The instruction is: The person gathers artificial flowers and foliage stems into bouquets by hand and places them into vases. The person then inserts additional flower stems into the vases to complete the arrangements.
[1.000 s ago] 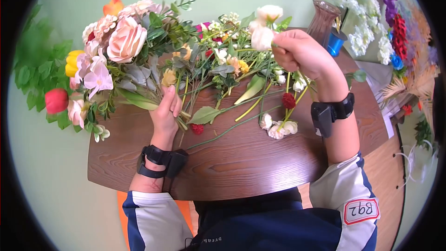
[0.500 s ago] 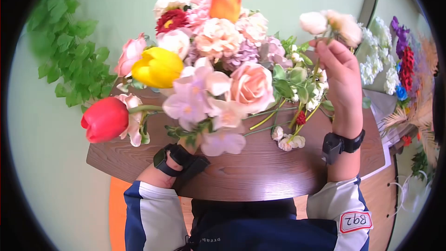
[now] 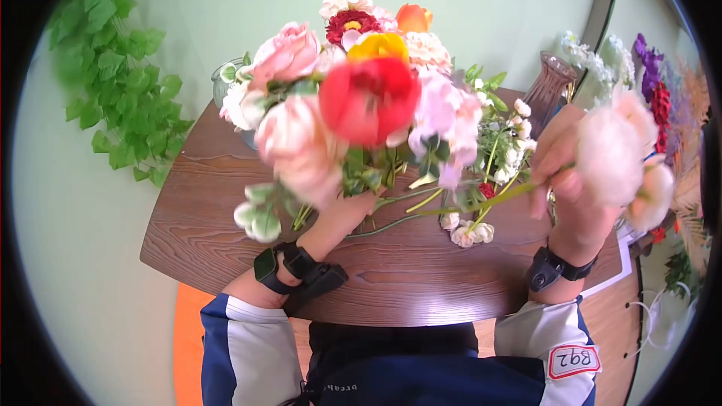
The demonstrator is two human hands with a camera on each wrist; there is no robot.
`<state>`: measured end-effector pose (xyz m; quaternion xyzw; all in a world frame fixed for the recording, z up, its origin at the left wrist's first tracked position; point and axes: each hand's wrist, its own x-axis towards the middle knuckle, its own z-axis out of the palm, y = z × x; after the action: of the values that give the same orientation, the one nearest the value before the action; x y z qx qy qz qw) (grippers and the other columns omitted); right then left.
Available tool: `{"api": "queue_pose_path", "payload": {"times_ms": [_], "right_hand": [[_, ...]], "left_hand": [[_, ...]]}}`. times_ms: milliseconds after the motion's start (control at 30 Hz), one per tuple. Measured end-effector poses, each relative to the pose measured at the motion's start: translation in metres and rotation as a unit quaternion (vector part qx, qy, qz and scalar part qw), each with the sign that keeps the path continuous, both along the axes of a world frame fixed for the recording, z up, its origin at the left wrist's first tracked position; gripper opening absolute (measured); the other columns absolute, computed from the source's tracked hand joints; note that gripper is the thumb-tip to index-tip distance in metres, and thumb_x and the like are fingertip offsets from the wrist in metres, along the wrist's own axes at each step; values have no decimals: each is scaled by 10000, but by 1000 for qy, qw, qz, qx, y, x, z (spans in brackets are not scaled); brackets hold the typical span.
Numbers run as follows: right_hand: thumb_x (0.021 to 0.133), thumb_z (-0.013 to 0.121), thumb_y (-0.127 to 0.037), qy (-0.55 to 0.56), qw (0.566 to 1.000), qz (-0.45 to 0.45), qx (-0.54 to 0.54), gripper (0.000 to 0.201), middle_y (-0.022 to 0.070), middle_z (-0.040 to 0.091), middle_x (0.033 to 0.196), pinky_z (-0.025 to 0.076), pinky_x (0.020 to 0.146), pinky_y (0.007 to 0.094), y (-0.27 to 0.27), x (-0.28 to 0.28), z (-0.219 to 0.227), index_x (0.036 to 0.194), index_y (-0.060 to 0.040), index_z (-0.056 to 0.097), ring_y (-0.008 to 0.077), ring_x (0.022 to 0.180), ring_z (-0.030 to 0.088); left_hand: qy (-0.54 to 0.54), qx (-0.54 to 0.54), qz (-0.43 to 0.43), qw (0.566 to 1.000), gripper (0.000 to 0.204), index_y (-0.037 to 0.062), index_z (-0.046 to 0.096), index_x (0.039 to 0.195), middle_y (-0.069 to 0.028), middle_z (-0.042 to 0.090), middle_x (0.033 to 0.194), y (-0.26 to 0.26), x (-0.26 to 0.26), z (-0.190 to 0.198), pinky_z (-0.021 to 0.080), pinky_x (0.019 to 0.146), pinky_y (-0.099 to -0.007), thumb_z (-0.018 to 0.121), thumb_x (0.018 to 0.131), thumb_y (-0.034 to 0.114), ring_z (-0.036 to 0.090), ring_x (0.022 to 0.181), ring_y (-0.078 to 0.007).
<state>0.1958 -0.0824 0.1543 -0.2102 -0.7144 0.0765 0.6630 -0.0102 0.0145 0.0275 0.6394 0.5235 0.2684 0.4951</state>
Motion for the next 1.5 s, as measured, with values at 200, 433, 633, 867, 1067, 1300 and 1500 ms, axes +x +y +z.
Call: {"api": "queue_pose_path", "payload": {"times_ms": [200, 433, 633, 867, 1067, 1300, 1500], "right_hand": [[704, 737, -123, 125, 971, 44, -199, 533, 158, 594, 738, 455, 383, 247, -1, -13, -21, 1111, 83, 460, 191, 471, 565], [678, 678, 5, -95, 994, -5, -46, 143, 84, 625, 785, 496, 606, 306, 36, -22, -39, 805, -17, 618, 220, 657, 623], [609, 649, 33, -103, 986, -133, 5, 174, 102, 592, 730, 469, 585, 318, 35, -20, -44, 769, -21, 607, 266, 643, 589], [633, 640, 63, -63, 981, -184, -5, 202, 102, 594, 758, 472, 591, 307, 34, -22, -42, 820, -6, 610, 254, 658, 591], [630, 646, 67, -108, 968, -221, 45, 214, 117, 599, 793, 477, 608, 316, 34, -21, -41, 830, 3, 606, 272, 680, 594], [644, 663, 46, -141, 977, -158, 1, 217, 123, 611, 808, 475, 622, 330, 39, -21, -40, 849, -10, 618, 280, 708, 600], [688, 648, 1, -173, 984, -37, 0, 159, 102, 650, 843, 490, 702, 329, 44, -19, -37, 846, -15, 638, 230, 763, 623]], "left_hand": [[-207, 129, 79, 967, 220, 17, 573, 798, -2, 560, 609, 6, 8, -16, 380, 429, -219, 711, 762, 184, 466, 448, -67], [-45, 266, 51, 962, 363, -2, 626, 951, -102, 668, 866, 17, 5, -39, 488, 721, -300, 768, 686, 202, 636, 803, -171], [-242, 168, -51, 954, 422, 22, 536, 1108, -44, 602, 899, 15, 4, -46, 474, 709, -288, 703, 762, 197, 574, 789, -136], [-390, 38, -83, 916, 342, 34, 535, 1017, -21, 565, 792, 20, -4, -61, 401, 530, -191, 645, 832, 300, 506, 653, -56], [-41, 299, -152, 941, 404, 34, 561, 1034, -6, 590, 893, 4, 6, -25, 441, 706, -208, 768, 702, 138, 534, 822, -73], [-37, 306, -112, 945, 487, 19, 547, 1064, -105, 577, 1006, 18, 5, -37, 427, 830, -343, 694, 758, 369, 544, 953, -238], [-267, 103, -75, 955, 349, -5, 593, 1040, -64, 643, 975, 18, 8, -37, 471, 768, -264, 708, 713, 30, 592, 864, -115]]}}
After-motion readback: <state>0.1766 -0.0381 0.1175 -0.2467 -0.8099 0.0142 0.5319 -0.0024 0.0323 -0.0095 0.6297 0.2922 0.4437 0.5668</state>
